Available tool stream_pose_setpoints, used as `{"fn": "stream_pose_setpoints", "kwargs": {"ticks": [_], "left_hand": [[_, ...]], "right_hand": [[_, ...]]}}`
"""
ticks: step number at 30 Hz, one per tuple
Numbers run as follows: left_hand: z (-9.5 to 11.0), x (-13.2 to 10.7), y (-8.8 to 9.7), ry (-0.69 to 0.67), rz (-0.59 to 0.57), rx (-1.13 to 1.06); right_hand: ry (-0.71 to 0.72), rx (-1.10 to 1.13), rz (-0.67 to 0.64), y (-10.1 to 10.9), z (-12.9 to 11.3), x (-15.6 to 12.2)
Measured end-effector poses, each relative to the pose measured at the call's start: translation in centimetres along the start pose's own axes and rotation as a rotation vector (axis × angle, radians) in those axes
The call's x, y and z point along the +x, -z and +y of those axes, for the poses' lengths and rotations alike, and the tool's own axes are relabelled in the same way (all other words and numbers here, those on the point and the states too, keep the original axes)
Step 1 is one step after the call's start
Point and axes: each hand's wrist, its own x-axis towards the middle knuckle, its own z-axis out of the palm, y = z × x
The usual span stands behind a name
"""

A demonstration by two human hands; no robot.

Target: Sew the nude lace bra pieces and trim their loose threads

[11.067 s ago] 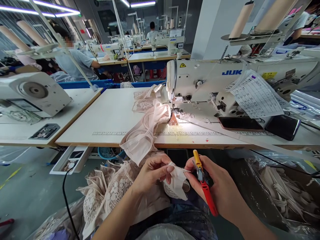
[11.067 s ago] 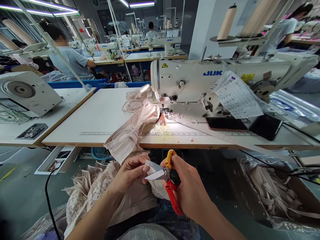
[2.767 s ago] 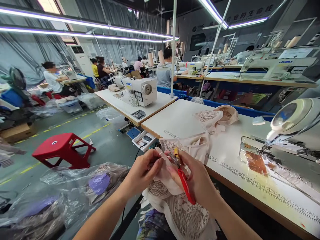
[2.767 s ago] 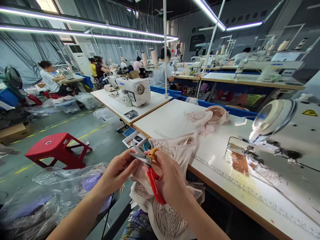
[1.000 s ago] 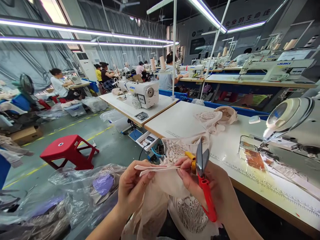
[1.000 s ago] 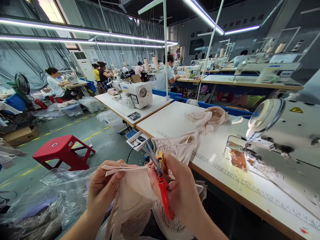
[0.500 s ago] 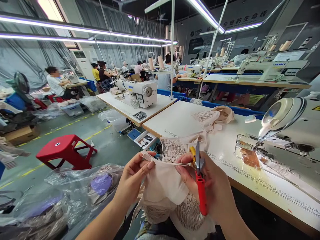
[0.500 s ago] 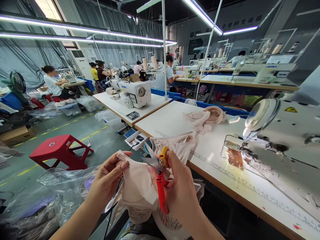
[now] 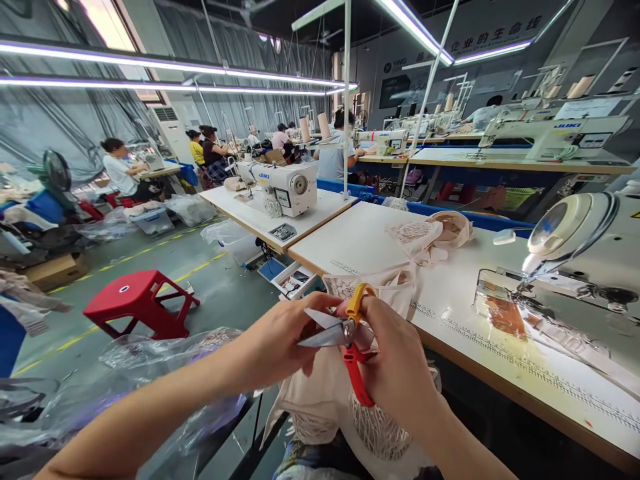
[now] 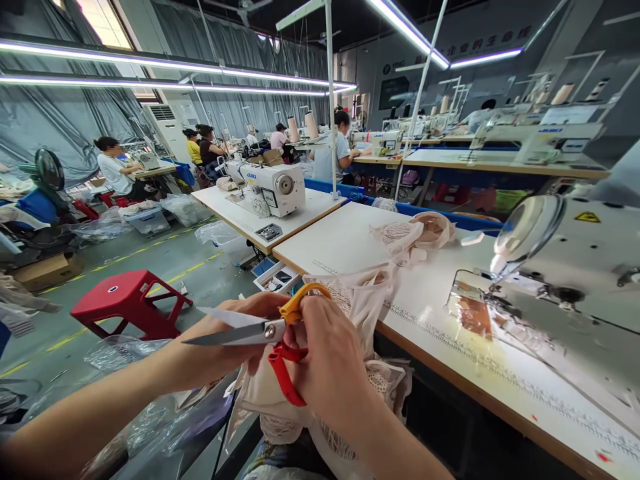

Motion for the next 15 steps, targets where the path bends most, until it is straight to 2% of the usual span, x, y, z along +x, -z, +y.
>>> {"fn": "stream_pose_setpoints", "kwargs": {"ticks": [2,4,7,10,15], "left_hand": [[0.0,0.9,0.3,0.065,-0.094,-0.074],[0.0,1.5,0.7,0.097,-0.111,-0.117],[-0.2,1.7,1.3,0.119,-0.109,-0.187],[-0.6,1.5,1.6,0.110,-0.097,-0.268],[-1.1,1.3,1.9,0.148,-0.026,-0.329]], "right_hand": [[-0.008,0.014,-0.005,0.0,0.1,-0.1],[-0.058,0.058,-0.009,0.0,0.4,-0.4],[-0.157,0.193,0.043,0.0,1.0,-0.9],[-0.196,0.294,0.105,-0.2,1.8,-1.0],[-0.228,0.309,0.110,-1.0,2.7,-1.0]]}}
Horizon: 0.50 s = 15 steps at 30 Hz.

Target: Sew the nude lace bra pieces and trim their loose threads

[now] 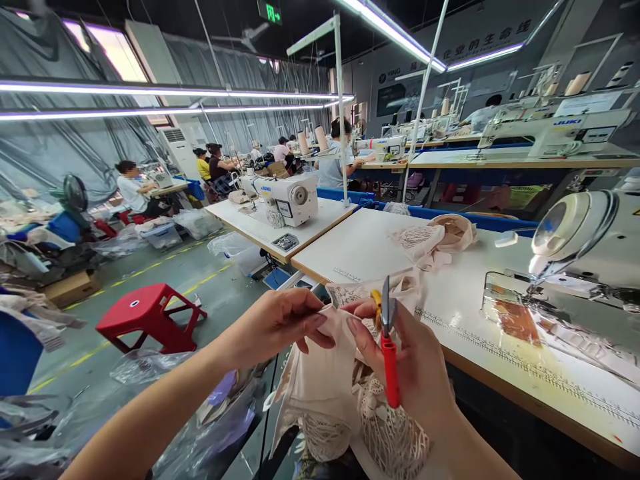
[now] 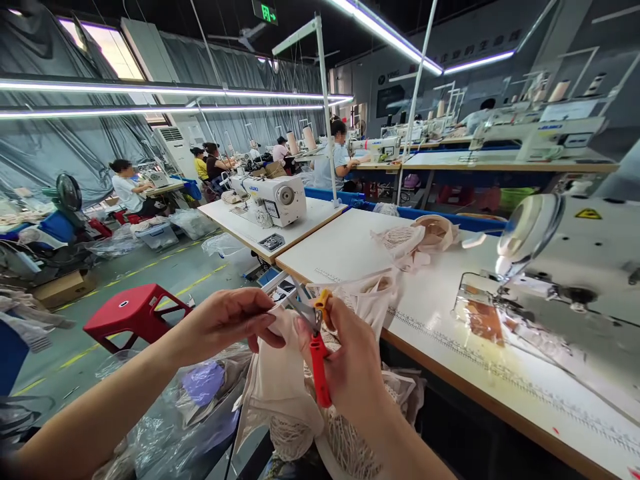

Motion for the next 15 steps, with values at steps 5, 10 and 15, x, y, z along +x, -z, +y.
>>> {"fn": "stream_pose_setpoints", "kwargs": {"ticks": [5,10,15], "left_hand": [[-0.1,-0.1,-0.2,0.012,0.064,0.001],[-0.1,-0.4,-0.6,-0.056,0.151,0.032],[0.0,-0.9,-0.8,-0.127,0.177,0.021]], "right_hand": [[0.008,0.072,0.006,-0.5,-0.4,-0.3],[-0.101,0.111,-0.041,-0.6,-2.0,-0.3],[-0.126,0.058,-0.046,-0.6,-2.7,0.0]]}}
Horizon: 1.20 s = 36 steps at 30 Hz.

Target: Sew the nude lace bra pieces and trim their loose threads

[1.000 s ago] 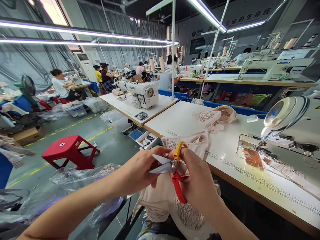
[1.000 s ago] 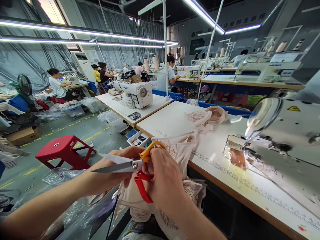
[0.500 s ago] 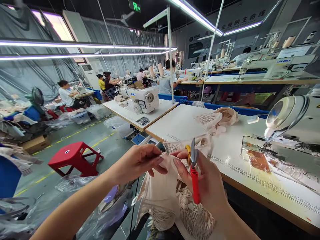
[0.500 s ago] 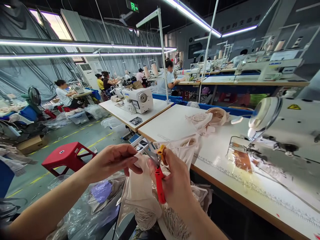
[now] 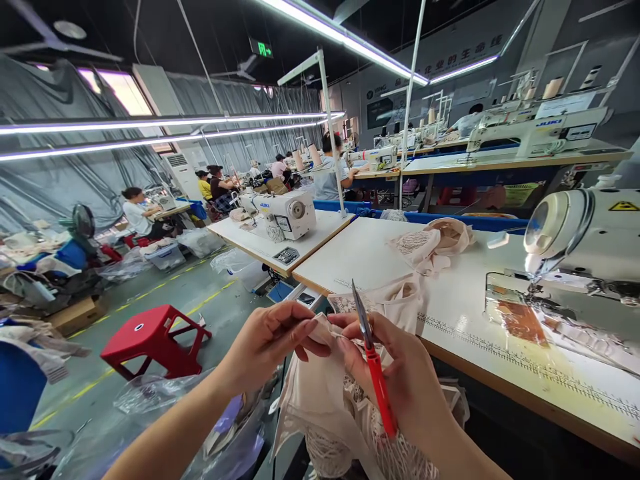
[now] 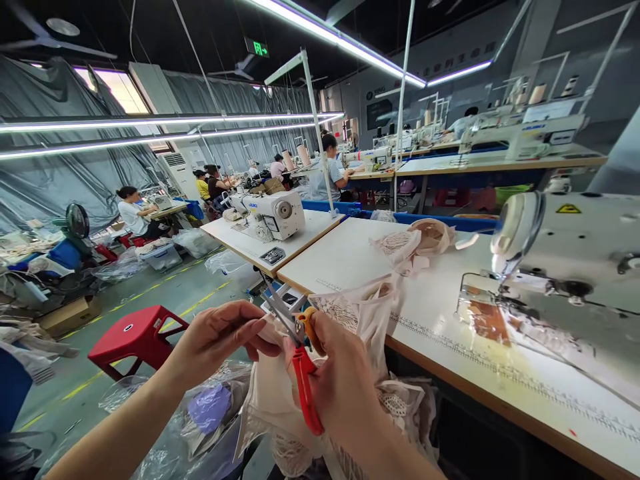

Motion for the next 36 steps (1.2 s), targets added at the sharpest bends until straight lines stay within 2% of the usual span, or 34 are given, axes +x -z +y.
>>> {"fn": "stream_pose_setpoints", "kwargs": {"ticks": [10,21,25,32,36], "left_hand": [[0.2,-0.1,-0.1,-0.028,0.016,-0.013],[-0.4,0.9,-0.3,0.127,0.024,-0.198],[-0.7,1.4,-0.3,0.182,0.048,-0.227],[-1.5,1.6,-0.4,0.154,0.030,-0.245],[-2.3,1.5,-0.3,0.208,0.038,-0.332]], "right_hand": [[0.076,-0.055,0.053,0.6,-0.4,0.4],[0.118,-0.137,0.100,1.0,1.2,1.0],[0.095,-0.119,0.066,1.1,1.1,0.9],[0.128,-0.138,0.011,1.2,0.7,0.7],[0.127,-0.179,-0.041,1.6,0.7,0.3]]}}
